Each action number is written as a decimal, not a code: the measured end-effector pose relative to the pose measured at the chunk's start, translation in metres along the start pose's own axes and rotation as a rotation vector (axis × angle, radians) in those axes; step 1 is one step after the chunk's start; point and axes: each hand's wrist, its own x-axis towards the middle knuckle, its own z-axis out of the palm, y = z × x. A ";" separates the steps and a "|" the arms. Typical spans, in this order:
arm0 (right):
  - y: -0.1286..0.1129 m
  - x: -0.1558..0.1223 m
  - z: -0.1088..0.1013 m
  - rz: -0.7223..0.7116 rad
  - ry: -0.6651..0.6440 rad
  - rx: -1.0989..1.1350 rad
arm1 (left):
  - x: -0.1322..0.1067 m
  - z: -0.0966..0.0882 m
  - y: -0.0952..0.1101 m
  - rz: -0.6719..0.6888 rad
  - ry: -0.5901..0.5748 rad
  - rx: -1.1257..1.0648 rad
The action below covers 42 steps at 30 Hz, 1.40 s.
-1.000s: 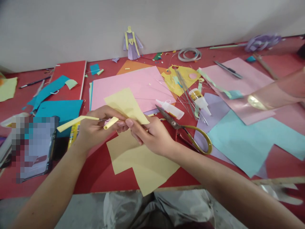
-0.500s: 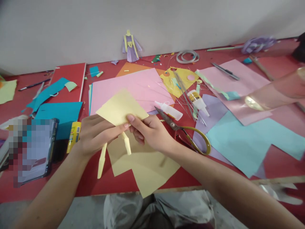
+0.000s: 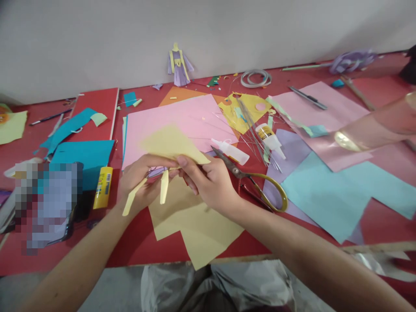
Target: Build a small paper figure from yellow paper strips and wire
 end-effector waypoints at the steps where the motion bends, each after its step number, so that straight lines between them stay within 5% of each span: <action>1: 0.000 0.000 0.000 -0.005 0.005 -0.008 | -0.001 0.001 0.002 -0.074 -0.012 -0.036; 4: -0.001 0.000 0.000 -0.014 0.007 0.001 | -0.002 0.001 0.003 -0.233 -0.022 -0.138; 10: -0.003 0.000 0.000 0.031 -0.026 0.010 | 0.000 -0.003 0.002 -0.172 -0.015 -0.160; 22: -0.002 0.003 -0.002 0.036 -0.069 0.024 | 0.006 -0.010 0.001 -0.482 -0.103 -0.644; 28: 0.000 0.006 -0.006 -0.250 0.119 -0.254 | 0.012 -0.013 0.001 -0.553 -0.113 -0.698; 34: -0.006 0.014 -0.016 -0.462 0.096 -0.549 | 0.014 -0.015 -0.005 -0.639 -0.138 -0.816; 42: 0.005 0.011 -0.009 -0.403 -0.052 -0.542 | 0.014 -0.017 -0.016 -0.794 -0.197 -0.943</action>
